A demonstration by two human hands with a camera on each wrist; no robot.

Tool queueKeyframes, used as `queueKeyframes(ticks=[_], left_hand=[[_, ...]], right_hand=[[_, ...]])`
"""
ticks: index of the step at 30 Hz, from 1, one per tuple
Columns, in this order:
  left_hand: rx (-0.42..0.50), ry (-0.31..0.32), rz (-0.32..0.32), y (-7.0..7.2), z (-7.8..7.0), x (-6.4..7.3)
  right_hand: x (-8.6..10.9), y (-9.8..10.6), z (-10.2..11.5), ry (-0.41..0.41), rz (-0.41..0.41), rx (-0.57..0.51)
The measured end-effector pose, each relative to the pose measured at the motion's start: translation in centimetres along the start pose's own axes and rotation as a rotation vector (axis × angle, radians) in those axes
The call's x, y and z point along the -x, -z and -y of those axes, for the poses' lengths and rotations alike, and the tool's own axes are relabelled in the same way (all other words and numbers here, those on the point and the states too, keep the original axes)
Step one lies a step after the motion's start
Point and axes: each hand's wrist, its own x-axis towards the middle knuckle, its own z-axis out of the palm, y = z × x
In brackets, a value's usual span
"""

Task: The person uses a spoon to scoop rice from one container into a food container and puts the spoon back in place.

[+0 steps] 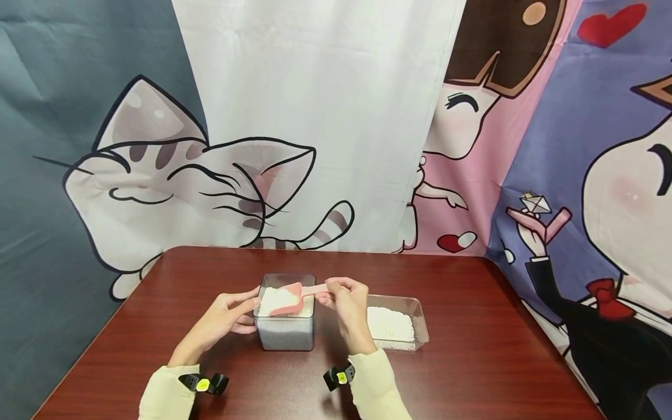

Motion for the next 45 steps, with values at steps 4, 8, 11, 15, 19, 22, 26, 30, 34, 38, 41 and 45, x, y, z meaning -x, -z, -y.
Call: queueKeyframes(ticks=[4,8,11,15,19,22,26,30,34,38,41,45], left_hand=[[0.007,-0.004,-0.002,0.0,-0.1,0.0],[0.006,-0.008,-0.002,-0.1,-0.2,0.1],[0.001,-0.007,0.001,-0.1,-0.2,0.2],[0.003,-0.005,0.000,-0.1,-0.2,0.1],[0.013,-0.004,0.004,-0.1,-0.3,0.0],[0.011,-0.002,0.001,0.0,-0.3,0.1],[0.003,0.000,-0.005,0.0,-0.3,0.2],[0.003,-0.002,-0.002,0.0,-0.3,0.1],[0.007,-0.004,0.006,-0.1,-0.3,0.0],[0.011,-0.003,0.007,-0.2,-0.4,-0.1],[0.011,-0.002,-0.001,-0.2,-0.3,0.0],[0.014,-0.002,-0.001,0.0,-0.2,0.1]], right_hand=[[0.1,0.3,-0.2,-0.013,0.018,-0.051],[0.1,0.6,-0.2,-0.015,0.024,-0.072],[0.1,0.9,-0.2,-0.013,0.012,-0.079],[0.0,1.1,-0.1,-0.010,0.017,-0.083],[0.0,1.2,0.2,-0.008,0.017,-0.102],[0.0,1.3,0.5,-0.021,0.001,-0.110],[-0.1,1.6,0.9,-0.033,-0.011,-0.111],[-0.2,2.0,1.2,-0.026,-0.021,-0.119],[0.0,2.3,1.6,-0.025,-0.033,-0.131],[0.1,2.5,2.1,-0.020,-0.025,-0.145],[0.2,2.6,2.4,-0.018,-0.015,-0.161],[0.4,2.9,2.9,-0.006,-0.011,-0.182]])
